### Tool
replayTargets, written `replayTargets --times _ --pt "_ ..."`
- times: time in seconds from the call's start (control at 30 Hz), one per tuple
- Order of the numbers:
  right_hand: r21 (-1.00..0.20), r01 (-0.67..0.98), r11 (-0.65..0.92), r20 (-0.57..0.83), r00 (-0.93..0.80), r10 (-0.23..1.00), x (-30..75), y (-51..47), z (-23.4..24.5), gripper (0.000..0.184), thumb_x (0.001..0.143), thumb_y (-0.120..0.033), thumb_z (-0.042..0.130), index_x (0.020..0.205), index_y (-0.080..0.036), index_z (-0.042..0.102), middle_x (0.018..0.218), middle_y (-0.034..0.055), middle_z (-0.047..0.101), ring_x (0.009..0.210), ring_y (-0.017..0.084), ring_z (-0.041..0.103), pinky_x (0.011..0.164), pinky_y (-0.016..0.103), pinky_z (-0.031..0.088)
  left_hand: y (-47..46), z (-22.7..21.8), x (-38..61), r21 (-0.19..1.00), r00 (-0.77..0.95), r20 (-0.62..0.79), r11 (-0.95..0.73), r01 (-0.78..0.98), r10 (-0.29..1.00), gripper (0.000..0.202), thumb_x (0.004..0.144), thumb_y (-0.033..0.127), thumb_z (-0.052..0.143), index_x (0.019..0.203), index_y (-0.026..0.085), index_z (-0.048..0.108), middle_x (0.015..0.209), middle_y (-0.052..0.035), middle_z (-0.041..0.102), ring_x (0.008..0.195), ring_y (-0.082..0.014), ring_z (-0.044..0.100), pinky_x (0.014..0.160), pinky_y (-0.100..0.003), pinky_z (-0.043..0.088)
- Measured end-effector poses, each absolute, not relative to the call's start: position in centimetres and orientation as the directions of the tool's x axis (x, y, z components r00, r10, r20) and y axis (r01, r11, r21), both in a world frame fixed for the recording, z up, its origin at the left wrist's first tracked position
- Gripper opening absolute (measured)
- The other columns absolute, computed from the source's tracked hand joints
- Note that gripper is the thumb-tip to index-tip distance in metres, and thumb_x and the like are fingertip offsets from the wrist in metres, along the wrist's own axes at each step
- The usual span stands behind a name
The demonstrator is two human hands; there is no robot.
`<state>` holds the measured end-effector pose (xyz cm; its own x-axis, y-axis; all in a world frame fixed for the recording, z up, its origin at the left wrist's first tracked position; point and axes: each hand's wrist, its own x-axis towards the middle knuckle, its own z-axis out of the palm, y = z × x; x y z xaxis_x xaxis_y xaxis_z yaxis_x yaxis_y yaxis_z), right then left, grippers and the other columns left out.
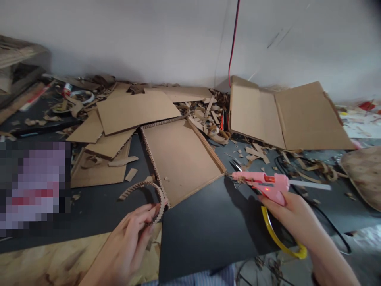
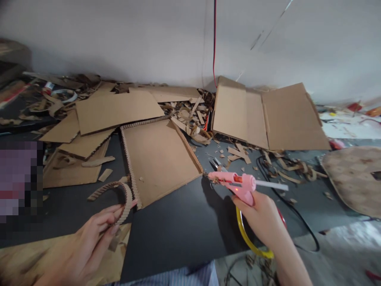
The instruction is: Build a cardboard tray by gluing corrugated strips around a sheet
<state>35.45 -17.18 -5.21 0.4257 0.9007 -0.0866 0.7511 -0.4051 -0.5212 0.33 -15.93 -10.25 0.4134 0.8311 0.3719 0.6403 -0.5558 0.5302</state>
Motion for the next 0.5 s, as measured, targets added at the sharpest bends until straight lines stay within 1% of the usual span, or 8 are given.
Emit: replayTargets --times 0.07,0.1,0.17,0.2,0.27,0.3,0.4,0.5 --pt "-0.63 0.631 -0.453 -0.243 0.394 0.886 35.8 -16.8 -4.8 0.032 0.061 -0.044 0.058 0.046 -0.02 0.042 0.04 -0.0058 0.035 0.038 0.009 0.033 0.036 0.022 0.026 -15.9 -10.2 0.2 0.526 0.442 0.346 -0.561 0.639 0.828 0.015 0.088 0.025 0.038 0.101 0.021 0.044 0.101 -0.0088 0.067 0.097 -0.0195 0.061 0.076 -0.029 0.054" --pt "-0.672 0.572 -0.47 -0.296 0.375 0.879 36.1 -16.6 -4.5 0.033 0.061 -0.044 0.058 0.047 -0.02 0.041 0.04 -0.0062 0.035 0.038 0.009 0.032 0.036 0.022 0.026 -15.9 -10.0 0.2 0.513 0.449 0.343 -0.565 0.646 0.825 0.017 0.088 0.025 0.037 0.103 0.021 0.044 0.1 -0.0089 0.067 0.096 -0.0193 0.062 0.076 -0.029 0.054" --pt "-0.746 0.497 -0.443 -0.288 0.359 0.888 36.9 -16.1 -4.1 0.032 0.06 -0.044 0.061 0.049 -0.02 0.042 0.042 -0.0058 0.037 0.039 0.009 0.035 0.038 0.022 0.028 -15.8 -9.8 0.3 0.484 0.446 0.353 -0.569 0.665 0.822 0.019 0.088 0.027 0.036 0.104 0.021 0.044 0.099 -0.0088 0.067 0.094 -0.0186 0.063 0.074 -0.028 0.054" --pt "-0.76 0.5 -0.414 -0.248 0.366 0.897 37.5 -15.7 -4.0 0.031 0.06 -0.044 0.061 0.05 -0.02 0.045 0.043 -0.0052 0.039 0.041 0.01 0.036 0.039 0.022 0.03 -15.8 -9.6 0.3 0.472 0.44 0.361 -0.568 0.674 0.822 0.018 0.088 0.028 0.036 0.103 0.021 0.045 0.099 -0.0086 0.067 0.093 -0.0183 0.063 0.074 -0.027 0.054" --pt "-0.741 0.575 -0.347 -0.129 0.386 0.914 38.9 -14.6 -4.1 0.032 0.061 -0.047 0.06 0.053 -0.019 0.048 0.046 -0.0041 0.042 0.044 0.011 0.04 0.043 0.024 0.034 -15.8 -9.4 0.4 0.456 0.433 0.371 -0.567 0.686 0.821 0.018 0.088 0.03 0.036 0.101 0.021 0.046 0.099 -0.008 0.067 0.093 -0.0181 0.063 0.074 -0.026 0.054" --pt "-0.695 0.638 -0.33 -0.057 0.409 0.911 39.7 -13.9 -4.3 0.034 0.061 -0.051 0.058 0.052 -0.02 0.048 0.046 -0.0039 0.042 0.044 0.012 0.04 0.043 0.025 0.034 -15.8 -9.2 0.5 0.449 0.437 0.374 -0.571 0.687 0.818 0.018 0.088 0.03 0.036 0.1 0.021 0.046 0.099 -0.0079 0.067 0.093 -0.018 0.063 0.074 -0.026 0.054" --pt "-0.592 0.717 -0.367 0.027 0.474 0.88 41.2 -11.9 -5.4 0.035 0.061 -0.053 0.055 0.051 -0.02 0.048 0.045 -0.0026 0.043 0.044 0.013 0.041 0.043 0.026 0.033 -15.9 -8.7 0.6 0.421 0.453 0.368 -0.58 0.698 0.812 0.017 0.088 0.029 0.035 0.098 0.021 0.047 0.097 -0.0074 0.068 0.09 -0.0174 0.064 0.072 -0.025 0.054" --pt "-0.53 0.753 -0.39 0.058 0.491 0.869 41.6 -10.6 -6.8 0.033 0.061 -0.052 0.053 0.053 -0.019 0.05 0.047 -0.0007 0.046 0.046 0.016 0.045 0.045 0.027 0.034 -15.9 -8.4 0.7 0.403 0.464 0.358 -0.582 0.706 0.811 0.017 0.088 0.027 0.036 0.099 0.021 0.047 0.097 -0.0066 0.069 0.089 -0.0169 0.065 0.071 -0.024 0.054"
